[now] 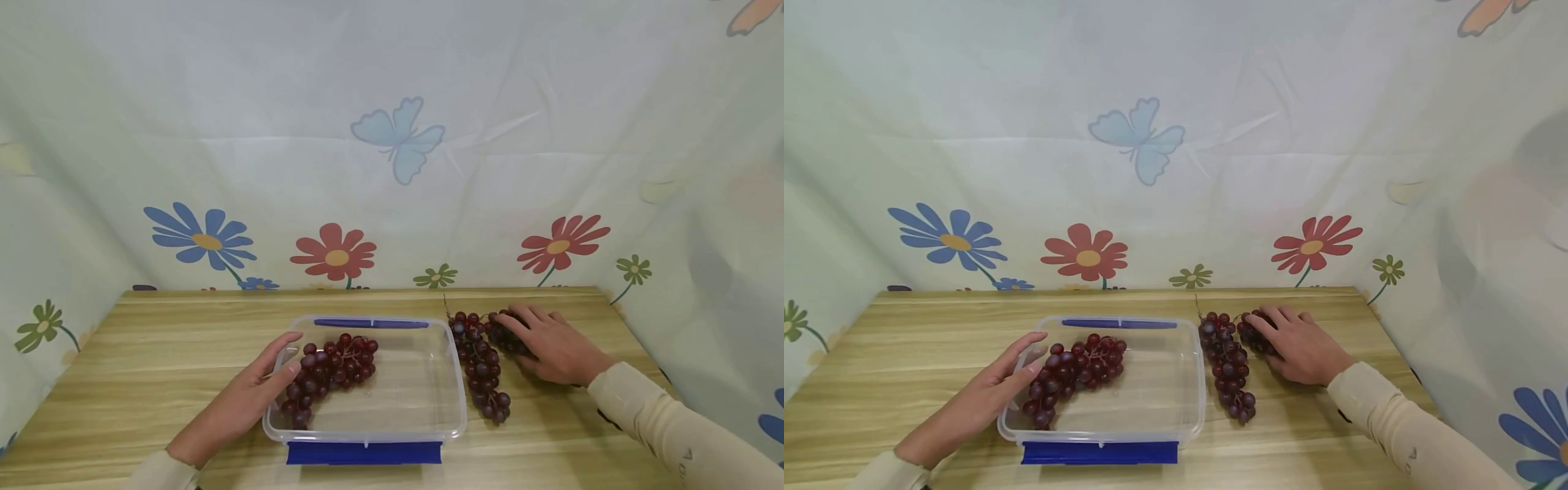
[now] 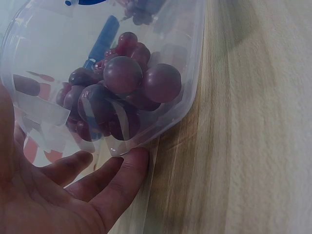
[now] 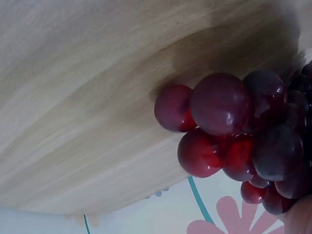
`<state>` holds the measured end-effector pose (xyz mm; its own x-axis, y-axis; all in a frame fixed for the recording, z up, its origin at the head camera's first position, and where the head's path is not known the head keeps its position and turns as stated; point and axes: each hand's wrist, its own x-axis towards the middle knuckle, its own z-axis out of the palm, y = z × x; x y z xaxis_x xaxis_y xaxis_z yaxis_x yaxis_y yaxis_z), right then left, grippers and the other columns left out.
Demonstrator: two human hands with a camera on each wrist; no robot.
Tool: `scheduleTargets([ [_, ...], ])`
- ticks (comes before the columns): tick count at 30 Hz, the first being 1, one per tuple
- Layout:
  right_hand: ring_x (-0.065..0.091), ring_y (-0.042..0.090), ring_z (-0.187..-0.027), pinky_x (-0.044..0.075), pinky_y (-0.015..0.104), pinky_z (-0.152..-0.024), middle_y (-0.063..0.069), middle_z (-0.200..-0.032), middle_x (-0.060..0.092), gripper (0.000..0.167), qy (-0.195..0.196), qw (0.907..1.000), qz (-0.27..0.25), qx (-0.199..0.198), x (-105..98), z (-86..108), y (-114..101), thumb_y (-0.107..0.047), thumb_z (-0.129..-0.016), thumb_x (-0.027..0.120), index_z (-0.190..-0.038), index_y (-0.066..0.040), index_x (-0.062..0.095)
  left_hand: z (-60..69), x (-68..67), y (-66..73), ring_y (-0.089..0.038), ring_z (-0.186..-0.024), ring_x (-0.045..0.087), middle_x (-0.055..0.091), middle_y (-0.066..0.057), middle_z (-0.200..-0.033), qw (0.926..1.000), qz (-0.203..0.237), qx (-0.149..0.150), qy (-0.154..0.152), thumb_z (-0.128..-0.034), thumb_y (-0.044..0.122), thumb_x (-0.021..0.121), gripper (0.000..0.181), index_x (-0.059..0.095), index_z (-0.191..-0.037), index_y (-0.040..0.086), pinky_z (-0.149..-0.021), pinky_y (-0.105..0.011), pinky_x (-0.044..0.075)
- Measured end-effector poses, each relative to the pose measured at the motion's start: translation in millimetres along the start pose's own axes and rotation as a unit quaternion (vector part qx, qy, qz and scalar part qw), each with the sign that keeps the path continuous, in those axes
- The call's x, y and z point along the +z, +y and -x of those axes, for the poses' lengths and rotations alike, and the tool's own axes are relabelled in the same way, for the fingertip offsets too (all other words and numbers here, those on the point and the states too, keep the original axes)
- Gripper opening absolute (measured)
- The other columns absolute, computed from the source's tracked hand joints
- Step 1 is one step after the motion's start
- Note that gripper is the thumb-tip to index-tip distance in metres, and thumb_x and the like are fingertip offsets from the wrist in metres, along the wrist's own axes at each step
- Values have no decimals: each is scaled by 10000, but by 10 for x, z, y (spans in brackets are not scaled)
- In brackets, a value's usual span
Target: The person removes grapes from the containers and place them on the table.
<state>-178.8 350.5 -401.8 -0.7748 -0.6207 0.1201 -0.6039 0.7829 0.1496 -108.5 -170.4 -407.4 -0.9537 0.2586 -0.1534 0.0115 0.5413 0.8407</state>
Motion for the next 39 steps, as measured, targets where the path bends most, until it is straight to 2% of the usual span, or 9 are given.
scheduleTargets([
  [6, 555, 343, -1335, 530, 624, -956, 106, -1511, 495, 773, 12, 9999, -6, 110, -21, 12, -35, -363, -908, 803, -1563, -190, 430, -2, 8, -14, -571, -1519, 307, 292, -227, -1700, 10000, 32, 2, -3, -1103, 505, 439, 583, 254, -1634, 353, -1117, -704, 438],
  [19, 533, 374, -1391, 476, 677, -1054, 128, -1542, 512, 675, -61, 9994, 42, 335, -62, -16, -119, -426, -991, 690, -1559, -171, 429, -2, -1, 2, -555, -1538, 278, 309, -194, -1703, 10000, 4, -72, 22, -1083, 579, 424, 601, 263, -1626, 376, -1146, -721, 393],
  [31, 468, 385, -1462, 421, 696, -1118, 130, -1607, 470, 610, -79, 9993, -152, 340, -61, 4, -112, -439, -1057, 580, -1579, -165, 425, -9, 12, 0, -564, -1524, 302, 318, -208, -1695, 10000, -69, -8, 27, -1091, 556, 427, 589, 262, -1626, 373, -1132, -717, 413],
  [39, 438, 387, -1495, 386, 680, -1162, 133, -1646, 429, 618, 90, 9994, -216, 245, -114, 8, -62, -438, -1080, 535, -1613, -171, 372, -4, 2, 12, -567, -1511, 326, 285, -218, -1706, 9999, -121, -46, 14, -1089, 560, 430, 594, 261, -1626, 374, -1117, -705, 439],
])
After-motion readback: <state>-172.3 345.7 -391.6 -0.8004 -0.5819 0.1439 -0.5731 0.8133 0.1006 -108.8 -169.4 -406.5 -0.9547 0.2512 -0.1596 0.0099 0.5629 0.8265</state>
